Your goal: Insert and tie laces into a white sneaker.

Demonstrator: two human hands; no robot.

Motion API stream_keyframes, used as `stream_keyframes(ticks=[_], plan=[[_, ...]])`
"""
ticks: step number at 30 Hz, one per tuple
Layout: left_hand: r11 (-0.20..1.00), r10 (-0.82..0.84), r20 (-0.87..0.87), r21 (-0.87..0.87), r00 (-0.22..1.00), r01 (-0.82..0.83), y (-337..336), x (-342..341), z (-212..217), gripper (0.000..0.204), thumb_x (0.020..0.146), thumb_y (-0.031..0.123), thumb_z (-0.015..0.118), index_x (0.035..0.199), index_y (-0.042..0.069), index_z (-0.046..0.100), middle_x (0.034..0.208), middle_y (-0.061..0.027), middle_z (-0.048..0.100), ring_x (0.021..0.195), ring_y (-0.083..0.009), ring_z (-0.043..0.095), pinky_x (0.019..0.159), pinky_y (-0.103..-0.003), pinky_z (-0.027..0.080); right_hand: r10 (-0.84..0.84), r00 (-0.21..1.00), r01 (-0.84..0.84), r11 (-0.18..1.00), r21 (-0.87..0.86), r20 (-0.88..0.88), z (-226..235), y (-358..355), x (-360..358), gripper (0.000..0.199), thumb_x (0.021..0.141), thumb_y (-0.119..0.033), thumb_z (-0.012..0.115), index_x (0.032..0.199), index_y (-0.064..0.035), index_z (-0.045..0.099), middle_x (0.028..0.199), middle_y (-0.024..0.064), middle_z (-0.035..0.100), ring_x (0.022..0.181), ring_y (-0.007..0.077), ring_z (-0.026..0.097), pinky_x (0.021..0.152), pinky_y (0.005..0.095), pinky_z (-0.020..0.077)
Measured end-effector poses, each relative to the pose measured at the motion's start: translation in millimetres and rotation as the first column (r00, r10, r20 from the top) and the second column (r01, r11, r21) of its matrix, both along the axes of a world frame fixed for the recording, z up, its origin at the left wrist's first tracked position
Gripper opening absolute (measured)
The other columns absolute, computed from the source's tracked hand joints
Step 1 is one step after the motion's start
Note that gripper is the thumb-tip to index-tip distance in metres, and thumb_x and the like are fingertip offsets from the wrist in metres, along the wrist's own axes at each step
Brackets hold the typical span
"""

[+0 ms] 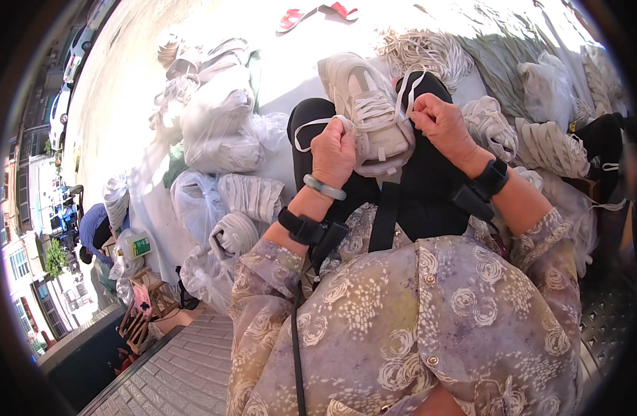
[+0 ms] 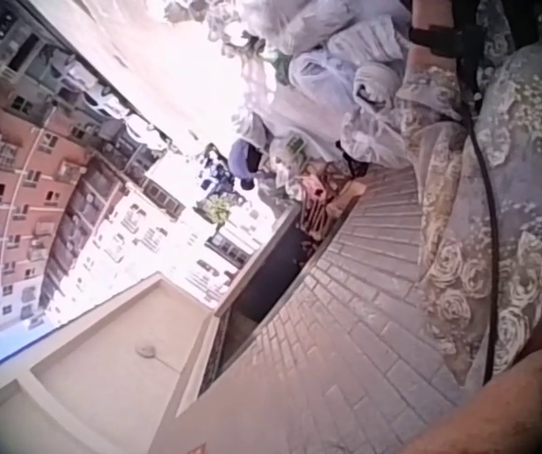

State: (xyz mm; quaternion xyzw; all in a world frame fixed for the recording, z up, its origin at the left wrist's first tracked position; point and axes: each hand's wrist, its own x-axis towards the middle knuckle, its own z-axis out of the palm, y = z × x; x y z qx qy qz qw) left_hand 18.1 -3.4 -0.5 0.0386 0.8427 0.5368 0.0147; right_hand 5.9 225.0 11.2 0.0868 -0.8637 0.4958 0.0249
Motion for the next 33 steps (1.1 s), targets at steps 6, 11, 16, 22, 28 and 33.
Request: stream_keyframes(ticks=[6, 11, 16, 22, 28, 33], plan=[[0.934, -0.159, -0.156, -0.342, 0.975, 0.098, 4.2, -4.0, 21.8, 0.007, 0.077, 0.007, 0.053, 0.077, 0.001, 0.049, 0.066, -0.0201, 0.056, 0.067, -0.0393, 0.057, 0.059, -0.044, 0.044, 0.026, 0.881, 0.165, 0.92, -0.356, 0.473, 29.8, -0.4, 0.3, 0.012, 0.084, -0.013, 0.058, 0.083, -0.0019, 0.057, 0.061, 0.0026, 0.055, 0.053, 0.0084, 0.052, 0.05, 0.0243, 0.0423], [0.914, -0.228, -0.115, -0.368, 0.967, 0.172, 8.0, -5.5, 21.1, 0.009, 0.077, 0.009, 0.053, 0.079, 0.001, 0.049, 0.066, -0.0207, 0.056, 0.067, -0.04, 0.057, 0.06, -0.046, 0.044, 0.077, 0.943, 0.025, 0.954, -0.299, 0.325, 23.5, -0.2, 1.8, 0.013, 0.083, -0.015, 0.058, 0.083, -0.0021, 0.057, 0.061, 0.0076, 0.055, 0.054, 0.012, 0.055, 0.052, 0.0277, 0.0443], [0.971, -0.092, -0.105, -0.231, 0.99, 0.066, 9.4, -2.7, 20.3, 0.017, 0.076, 0.012, 0.059, 0.083, 0.002, 0.047, 0.068, -0.0161, 0.057, 0.065, -0.0374, 0.057, 0.06, -0.044, 0.045, 0.232, 0.973, -0.213, 0.876, 0.432, 0.01, 30.1, -13.8, 19.1, 0.02, 0.083, -0.02, 0.06, 0.086, -0.0032, 0.049, 0.064, 0.0093, 0.059, 0.058, 0.0276, 0.059, 0.055, 0.0358, 0.0429], [0.853, -0.352, -0.383, -0.507, 0.854, 0.124, 4.6, 18.2, 33.2, 0.049, 0.071, 0.02, 0.071, 0.109, 0.003, 0.045, 0.085, -0.0134, 0.057, 0.074, -0.0319, 0.058, 0.065, -0.037, 0.047, 0.236, 0.972, -0.212, 0.873, 0.439, 0.0, 17.5, -9.4, 17.4, 0.024, 0.084, -0.022, 0.058, 0.092, -0.0049, 0.044, 0.063, 0.0132, 0.055, 0.063, 0.0336, 0.058, 0.057, 0.0423, 0.042], [0.885, -0.258, -0.339, -0.459, 0.905, 0.08, -2.6, 11.7, 17.5, 0.045, 0.074, 0.017, 0.068, 0.11, 0.0, 0.047, 0.084, -0.0139, 0.057, 0.075, -0.0313, 0.058, 0.066, -0.037, 0.047, 0.229, 0.973, -0.211, 0.887, 0.411, 0.006, 18.8, -13.0, 1.7, 0.022, 0.083, -0.021, 0.055, 0.088, -0.002, 0.044, 0.069, 0.0175, 0.059, 0.071, 0.0378, 0.059, 0.062, 0.045, 0.0447], [0.888, -0.208, -0.409, -0.459, 0.889, -0.004, 3.0, -9.3, 18.8, 0.034, 0.078, 0.019, 0.062, 0.104, 0.0, 0.051, 0.079, -0.0137, 0.057, 0.072, -0.0301, 0.058, 0.063, -0.036, 0.047, 0.164, 0.983, -0.183, 0.933, 0.309, 0.086, 23.5, -7.9, -21.4, 0.025, 0.082, -0.022, 0.057, 0.091, -0.0013, 0.047, 0.07, 0.0187, 0.058, 0.074, 0.0394, 0.057, 0.065, 0.0456, 0.0427]])
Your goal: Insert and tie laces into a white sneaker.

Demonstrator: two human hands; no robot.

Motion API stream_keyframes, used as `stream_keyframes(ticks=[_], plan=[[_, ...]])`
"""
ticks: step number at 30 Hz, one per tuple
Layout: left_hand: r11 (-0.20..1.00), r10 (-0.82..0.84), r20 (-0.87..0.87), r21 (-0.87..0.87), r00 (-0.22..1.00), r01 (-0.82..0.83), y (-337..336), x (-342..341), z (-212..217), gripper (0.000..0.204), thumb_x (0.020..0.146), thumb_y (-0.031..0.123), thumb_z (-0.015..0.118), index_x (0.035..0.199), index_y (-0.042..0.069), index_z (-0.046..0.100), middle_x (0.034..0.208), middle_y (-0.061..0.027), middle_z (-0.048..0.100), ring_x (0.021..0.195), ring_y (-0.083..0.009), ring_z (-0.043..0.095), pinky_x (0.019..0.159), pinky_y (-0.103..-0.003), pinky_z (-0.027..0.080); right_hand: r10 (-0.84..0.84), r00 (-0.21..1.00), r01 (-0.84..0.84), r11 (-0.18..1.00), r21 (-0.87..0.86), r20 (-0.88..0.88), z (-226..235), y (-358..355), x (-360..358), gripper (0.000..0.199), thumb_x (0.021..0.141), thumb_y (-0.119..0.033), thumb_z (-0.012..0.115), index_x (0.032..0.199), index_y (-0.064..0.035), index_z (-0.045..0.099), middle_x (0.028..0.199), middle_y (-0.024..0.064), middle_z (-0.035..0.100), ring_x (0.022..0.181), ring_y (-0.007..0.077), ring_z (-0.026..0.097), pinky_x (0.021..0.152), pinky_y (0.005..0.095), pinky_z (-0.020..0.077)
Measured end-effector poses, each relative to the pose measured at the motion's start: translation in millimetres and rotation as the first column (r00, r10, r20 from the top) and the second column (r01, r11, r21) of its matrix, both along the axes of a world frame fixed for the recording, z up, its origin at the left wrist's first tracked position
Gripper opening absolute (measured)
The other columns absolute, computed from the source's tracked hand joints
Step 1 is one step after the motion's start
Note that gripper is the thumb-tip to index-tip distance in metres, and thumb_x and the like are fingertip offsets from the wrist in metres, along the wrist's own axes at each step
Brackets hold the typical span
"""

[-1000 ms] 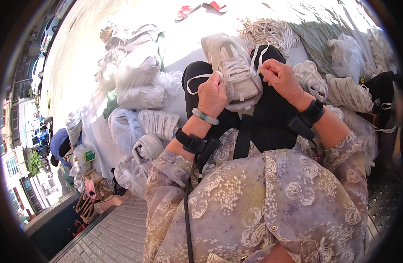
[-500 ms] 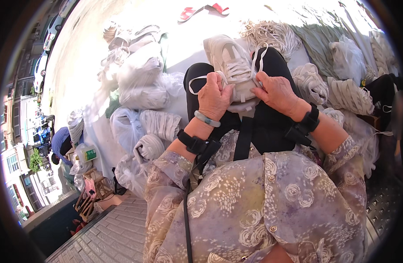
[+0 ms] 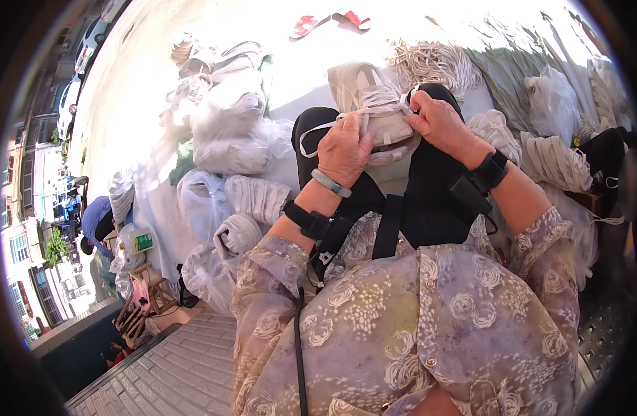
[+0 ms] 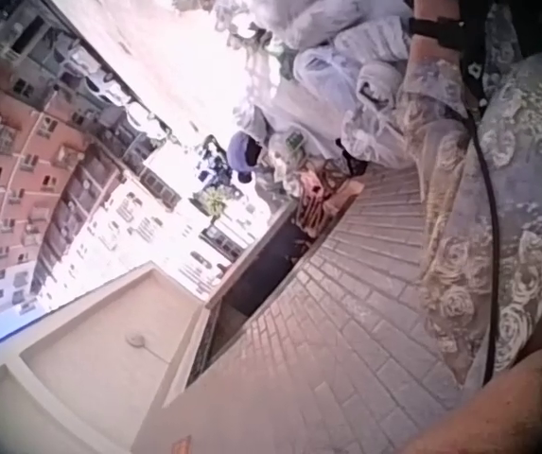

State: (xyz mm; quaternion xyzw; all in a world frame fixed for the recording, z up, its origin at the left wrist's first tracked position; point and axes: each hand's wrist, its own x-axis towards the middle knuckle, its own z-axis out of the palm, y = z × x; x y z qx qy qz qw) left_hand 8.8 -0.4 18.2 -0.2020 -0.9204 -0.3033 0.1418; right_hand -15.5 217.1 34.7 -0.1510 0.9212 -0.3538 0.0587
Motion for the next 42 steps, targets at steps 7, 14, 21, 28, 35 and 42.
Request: stream_keyframes(ticks=[7, 14, 21, 28, 35, 42], plan=[[0.992, 0.085, 0.01, 0.096, 0.996, -0.086, 2.8, 8.9, -4.3, 0.028, 0.078, 0.013, 0.057, 0.102, -0.001, 0.054, 0.083, -0.0157, 0.06, 0.076, -0.0323, 0.06, 0.067, -0.037, 0.048, -0.012, 0.999, 0.009, 0.998, 0.066, 0.045, 19.5, -7.0, 3.3, 0.02, 0.078, -0.02, 0.06, 0.086, -0.0033, 0.052, 0.072, 0.0147, 0.058, 0.073, 0.0346, 0.058, 0.064, 0.0423, 0.0433], [0.989, 0.056, -0.039, 0.142, 0.998, -0.05, 0.8, 6.6, -7.0, 0.023, 0.08, 0.009, 0.055, 0.101, -0.001, 0.057, 0.085, -0.0171, 0.061, 0.076, -0.0335, 0.06, 0.068, -0.037, 0.049, 0.317, 0.917, -0.293, 0.947, 0.13, -0.242, 24.4, -42.1, -1.9, 0.011, 0.074, -0.016, 0.059, 0.077, -0.0055, 0.06, 0.074, 0.0115, 0.059, 0.075, 0.0309, 0.06, 0.065, 0.0403, 0.0474], [0.99, 0.0, -0.11, 0.138, 0.994, 0.015, 2.6, -0.4, -5.6, 0.017, 0.081, 0.005, 0.054, 0.095, -0.001, 0.059, 0.083, -0.0168, 0.062, 0.074, -0.032, 0.061, 0.065, -0.036, 0.049, 0.334, 0.921, -0.292, 0.933, 0.21, -0.202, 7.2, -57.2, -12.7, 0.016, 0.077, -0.021, 0.057, 0.08, -0.0057, 0.06, 0.079, 0.0126, 0.062, 0.077, 0.0315, 0.061, 0.067, 0.041, 0.0479], [0.993, -0.088, -0.159, 0.067, 0.983, 0.099, -5.5, -15.7, 1.1, 0.017, 0.08, 0.006, 0.055, 0.095, 0.0, 0.059, 0.084, -0.0171, 0.064, 0.077, -0.0311, 0.063, 0.068, -0.036, 0.051, 0.119, 0.967, -0.091, 0.987, 0.132, -0.224, -3.2, -66.6, -7.9, 0.018, 0.081, -0.023, 0.053, 0.078, -0.0066, 0.059, 0.076, 0.0133, 0.063, 0.075, 0.0315, 0.062, 0.065, 0.0416, 0.0483], [0.978, 0.057, 0.018, 0.198, 0.998, -0.059, 0.7, 2.5, -12.1, 0.021, 0.078, 0.01, 0.057, 0.098, 0.004, 0.055, 0.077, -0.0137, 0.062, 0.069, -0.0308, 0.061, 0.062, -0.037, 0.049, 0.202, 0.964, -0.159, 0.959, 0.234, -0.172, 0.1, -64.5, -0.1, 0.013, 0.078, -0.017, 0.055, 0.075, -0.0047, 0.058, 0.074, 0.0146, 0.062, 0.073, 0.0312, 0.062, 0.063, 0.0413, 0.0484], [0.998, 0.01, -0.036, 0.064, 0.999, -0.008, -0.1, 12.1, -3.5, 0.028, 0.071, 0.01, 0.062, 0.098, 0.004, 0.057, 0.081, -0.0128, 0.06, 0.076, -0.0315, 0.059, 0.068, -0.038, 0.048, 0.254, 0.942, -0.184, 0.938, 0.295, -0.22, 24.2, 25.9, 35.3, 0.014, 0.078, -0.013, 0.059, 0.073, -0.0053, 0.048, 0.068, 0.0117, 0.054, 0.068, 0.0318, 0.057, 0.058, 0.0413, 0.043]])
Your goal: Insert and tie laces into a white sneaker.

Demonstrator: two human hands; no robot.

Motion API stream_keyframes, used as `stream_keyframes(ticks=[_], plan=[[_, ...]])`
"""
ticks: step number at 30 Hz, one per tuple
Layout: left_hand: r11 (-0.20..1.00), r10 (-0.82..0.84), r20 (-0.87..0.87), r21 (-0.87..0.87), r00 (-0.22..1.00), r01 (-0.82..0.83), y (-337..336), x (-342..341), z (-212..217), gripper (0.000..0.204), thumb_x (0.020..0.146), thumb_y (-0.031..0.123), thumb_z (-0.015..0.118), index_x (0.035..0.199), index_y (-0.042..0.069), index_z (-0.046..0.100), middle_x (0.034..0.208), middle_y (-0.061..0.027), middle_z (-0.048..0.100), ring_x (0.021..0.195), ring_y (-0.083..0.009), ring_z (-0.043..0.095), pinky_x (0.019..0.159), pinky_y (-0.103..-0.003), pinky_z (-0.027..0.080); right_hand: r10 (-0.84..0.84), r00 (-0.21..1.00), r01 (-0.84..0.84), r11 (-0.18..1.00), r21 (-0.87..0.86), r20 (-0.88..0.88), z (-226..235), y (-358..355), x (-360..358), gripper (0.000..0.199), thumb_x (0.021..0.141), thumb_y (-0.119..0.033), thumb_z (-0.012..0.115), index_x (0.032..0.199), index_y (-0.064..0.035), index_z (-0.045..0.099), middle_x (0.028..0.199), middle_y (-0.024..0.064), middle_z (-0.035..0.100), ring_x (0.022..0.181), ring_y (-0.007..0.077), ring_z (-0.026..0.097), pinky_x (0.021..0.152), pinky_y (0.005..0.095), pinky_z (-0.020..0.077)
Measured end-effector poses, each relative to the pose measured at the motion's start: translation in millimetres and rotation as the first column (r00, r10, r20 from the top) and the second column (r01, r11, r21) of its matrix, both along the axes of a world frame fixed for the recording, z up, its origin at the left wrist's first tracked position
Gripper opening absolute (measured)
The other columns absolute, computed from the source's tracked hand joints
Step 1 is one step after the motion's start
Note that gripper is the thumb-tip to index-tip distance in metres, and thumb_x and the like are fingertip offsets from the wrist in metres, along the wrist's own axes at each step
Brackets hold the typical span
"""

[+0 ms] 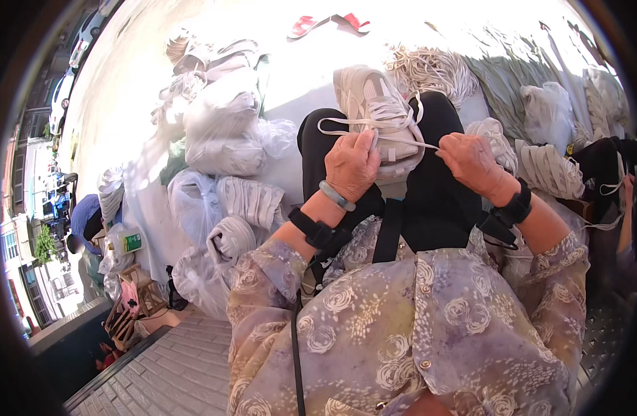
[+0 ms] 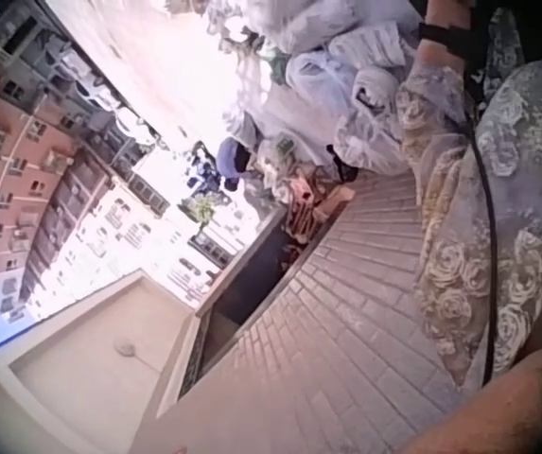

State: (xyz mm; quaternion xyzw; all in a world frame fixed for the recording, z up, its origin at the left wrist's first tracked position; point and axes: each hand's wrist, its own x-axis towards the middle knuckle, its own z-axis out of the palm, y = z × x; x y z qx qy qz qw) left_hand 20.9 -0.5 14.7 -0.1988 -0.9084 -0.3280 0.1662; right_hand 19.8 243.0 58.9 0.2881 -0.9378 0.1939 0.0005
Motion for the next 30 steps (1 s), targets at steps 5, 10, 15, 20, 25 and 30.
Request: stream_keyframes(ticks=[5, 10, 15, 20, 25, 30], plan=[[0.999, -0.034, -0.058, 0.037, 0.998, 0.036, -0.5, 1.7, 1.6, 0.021, 0.073, 0.015, 0.064, 0.091, 0.005, 0.058, 0.083, -0.0104, 0.061, 0.075, -0.0295, 0.059, 0.064, -0.037, 0.049, -0.302, 0.952, 0.305, 0.949, 0.085, -0.045, -43.0, 153.1, 38.9, 0.01, 0.08, -0.012, 0.058, 0.078, -0.005, 0.05, 0.072, 0.0139, 0.054, 0.069, 0.0343, 0.055, 0.06, 0.0426, 0.0414], [0.966, 0.033, 0.269, 0.237, 0.962, -0.1, -11.1, -2.1, 0.5, 0.015, 0.078, 0.016, 0.063, 0.082, 0.002, 0.058, 0.069, -0.0102, 0.06, 0.062, -0.0242, 0.06, 0.06, -0.031, 0.048, -0.356, 0.933, 0.354, 0.934, 0.05, 0.045, -46.5, 167.6, 67.3, 0.008, 0.08, -0.013, 0.057, 0.081, -0.0049, 0.054, 0.072, 0.0134, 0.055, 0.067, 0.0347, 0.055, 0.06, 0.0412, 0.0423], [0.946, 0.059, 0.362, 0.278, 0.93, -0.168, -2.1, -10.3, 8.4, 0.013, 0.076, 0.013, 0.063, 0.082, 0.002, 0.058, 0.064, -0.0085, 0.06, 0.056, -0.018, 0.059, 0.057, -0.028, 0.048, -0.169, 0.978, 0.167, 0.986, 0.027, 0.12, -18.6, 105.8, 45.1, 0.011, 0.078, -0.013, 0.059, 0.084, -0.005, 0.055, 0.076, 0.0125, 0.055, 0.071, 0.0335, 0.055, 0.064, 0.0403, 0.0432], [0.944, 0.067, 0.302, 0.29, 0.951, -0.159, 6.1, -17.9, 6.4, 0.011, 0.076, 0.01, 0.063, 0.082, 0.001, 0.06, 0.064, -0.0067, 0.061, 0.056, -0.0143, 0.059, 0.057, -0.026, 0.047, -0.069, 0.998, 0.067, 0.99, -0.123, -0.01, -18.0, 60.0, 15.5, 0.017, 0.075, -0.014, 0.062, 0.087, -0.0049, 0.056, 0.08, 0.0107, 0.054, 0.075, 0.0327, 0.054, 0.068, 0.0408, 0.0423], [0.828, -0.088, 0.466, 0.526, 0.88, -0.195, 5.0, -25.8, 0.7, 0.011, 0.082, 0.011, 0.062, 0.084, 0.0, 0.063, 0.066, 0.0021, 0.057, 0.056, -0.0045, 0.05, 0.053, -0.018, 0.042, 0.053, 0.998, -0.055, 0.966, -0.253, -0.016, -10.5, 23.7, 0.8, 0.024, 0.071, -0.018, 0.066, 0.088, -0.0047, 0.057, 0.08, 0.0076, 0.053, 0.079, 0.0279, 0.052, 0.07, 0.0384, 0.0403], [0.734, -0.345, 0.683, 0.623, 0.643, -0.268, -1.8, -36.2, 17.7, 0.024, 0.085, 0.026, 0.062, 0.078, 0.003, 0.063, 0.063, 0.0023, 0.053, 0.053, -0.0043, 0.045, 0.052, -0.017, 0.038, 0.162, 0.985, -0.167, 0.977, -0.129, -0.05, -9.7, 15.1, 4.2, 0.023, 0.067, -0.021, 0.069, 0.082, -0.0082, 0.057, 0.077, 0.0055, 0.051, 0.077, 0.0236, 0.05, 0.069, 0.0359, 0.0356]])
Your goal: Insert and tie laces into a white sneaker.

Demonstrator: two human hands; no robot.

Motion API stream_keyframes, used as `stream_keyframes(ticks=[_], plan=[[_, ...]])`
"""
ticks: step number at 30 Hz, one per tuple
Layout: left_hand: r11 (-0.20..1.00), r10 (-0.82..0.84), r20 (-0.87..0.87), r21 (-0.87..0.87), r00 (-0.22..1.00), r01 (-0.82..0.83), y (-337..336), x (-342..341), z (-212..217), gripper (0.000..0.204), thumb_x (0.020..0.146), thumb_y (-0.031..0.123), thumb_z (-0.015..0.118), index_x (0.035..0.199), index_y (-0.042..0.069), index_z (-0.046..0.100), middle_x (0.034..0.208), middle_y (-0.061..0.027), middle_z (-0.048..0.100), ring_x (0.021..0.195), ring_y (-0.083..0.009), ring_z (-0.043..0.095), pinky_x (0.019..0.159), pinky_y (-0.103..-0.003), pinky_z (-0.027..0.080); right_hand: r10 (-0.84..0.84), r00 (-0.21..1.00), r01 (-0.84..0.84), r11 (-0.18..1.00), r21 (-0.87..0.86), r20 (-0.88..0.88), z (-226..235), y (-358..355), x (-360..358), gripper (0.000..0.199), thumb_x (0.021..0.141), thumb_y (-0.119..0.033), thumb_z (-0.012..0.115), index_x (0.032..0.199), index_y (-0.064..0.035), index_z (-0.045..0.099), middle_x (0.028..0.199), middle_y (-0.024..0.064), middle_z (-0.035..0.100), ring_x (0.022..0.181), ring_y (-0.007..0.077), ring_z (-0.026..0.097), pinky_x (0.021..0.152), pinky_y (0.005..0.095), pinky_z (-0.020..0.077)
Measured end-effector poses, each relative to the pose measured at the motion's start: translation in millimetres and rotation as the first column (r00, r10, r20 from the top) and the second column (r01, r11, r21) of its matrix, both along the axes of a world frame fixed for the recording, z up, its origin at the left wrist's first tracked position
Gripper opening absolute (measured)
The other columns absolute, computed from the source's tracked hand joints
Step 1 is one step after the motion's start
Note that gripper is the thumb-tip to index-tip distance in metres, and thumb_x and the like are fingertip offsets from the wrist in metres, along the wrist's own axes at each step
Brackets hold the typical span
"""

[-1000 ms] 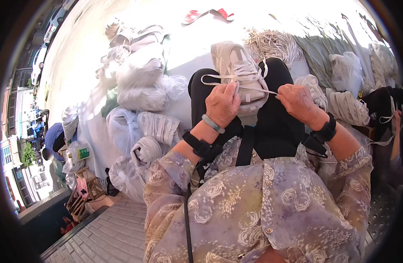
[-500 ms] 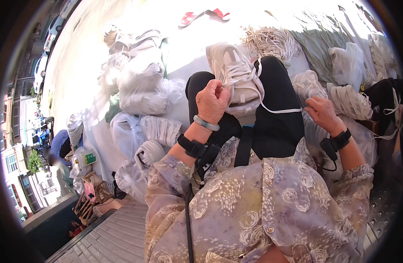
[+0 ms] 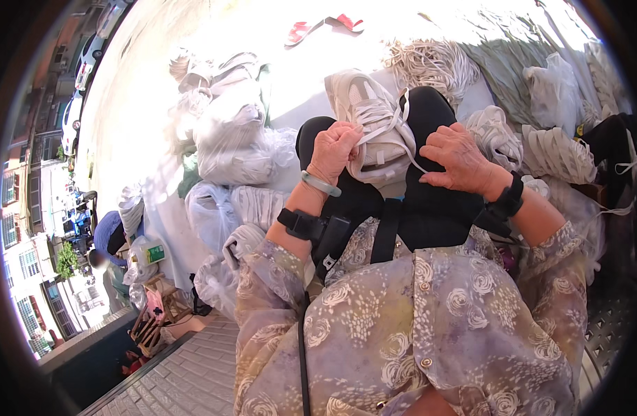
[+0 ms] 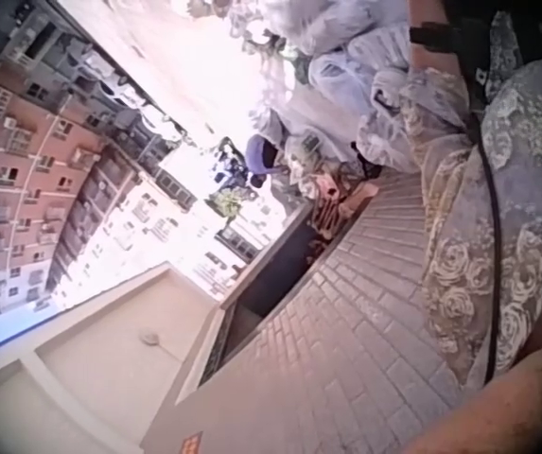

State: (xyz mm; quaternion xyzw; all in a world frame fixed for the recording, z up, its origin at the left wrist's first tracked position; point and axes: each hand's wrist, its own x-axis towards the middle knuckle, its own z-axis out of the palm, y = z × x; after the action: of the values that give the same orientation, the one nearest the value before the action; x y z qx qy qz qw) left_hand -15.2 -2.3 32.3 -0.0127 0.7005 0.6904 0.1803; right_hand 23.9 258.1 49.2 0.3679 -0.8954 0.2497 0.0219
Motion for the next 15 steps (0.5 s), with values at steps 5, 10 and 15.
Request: stream_keyframes(ticks=[5, 10, 15], plan=[[0.996, 0.016, 0.123, -0.09, 0.992, -0.005, -2.5, -6.8, -2.3, 0.032, 0.086, 0.035, 0.06, 0.072, 0.007, 0.06, 0.061, 0.0028, 0.051, 0.053, -0.0042, 0.046, 0.05, -0.019, 0.038, 0.058, 0.992, -0.045, 0.992, 0.115, -0.111, -12.3, 1.1, 2.0, 0.019, 0.067, -0.024, 0.069, 0.076, -0.0127, 0.056, 0.069, 0.0036, 0.045, 0.072, 0.0205, 0.048, 0.068, 0.0343, 0.0332], [0.802, -0.098, -0.72, -0.466, 0.687, -0.374, 12.2, -7.1, -5.6, 0.028, 0.086, 0.031, 0.058, 0.072, 0.006, 0.06, 0.082, -0.0065, 0.059, 0.072, -0.019, 0.055, 0.063, -0.03, 0.042, -0.091, 0.987, 0.103, 0.991, -0.086, 0.13, -6.4, -6.1, -5.7, 0.014, 0.075, -0.018, 0.063, 0.084, -0.0092, 0.057, 0.075, 0.0072, 0.053, 0.072, 0.0256, 0.055, 0.067, 0.0367, 0.0389], [0.727, -0.346, -0.745, -0.597, 0.57, -0.339, 42.8, 8.3, 16.6, 0.011, 0.076, 0.018, 0.062, 0.076, 0.007, 0.063, 0.096, -0.008, 0.06, 0.091, -0.026, 0.053, 0.082, -0.037, 0.037, -0.202, 0.961, 0.244, 0.941, -0.237, 0.188, -9.0, -33.1, -23.0, 0.02, 0.078, -0.016, 0.058, 0.095, -0.0046, 0.055, 0.082, 0.0118, 0.056, 0.075, 0.0317, 0.058, 0.065, 0.039, 0.0466]])
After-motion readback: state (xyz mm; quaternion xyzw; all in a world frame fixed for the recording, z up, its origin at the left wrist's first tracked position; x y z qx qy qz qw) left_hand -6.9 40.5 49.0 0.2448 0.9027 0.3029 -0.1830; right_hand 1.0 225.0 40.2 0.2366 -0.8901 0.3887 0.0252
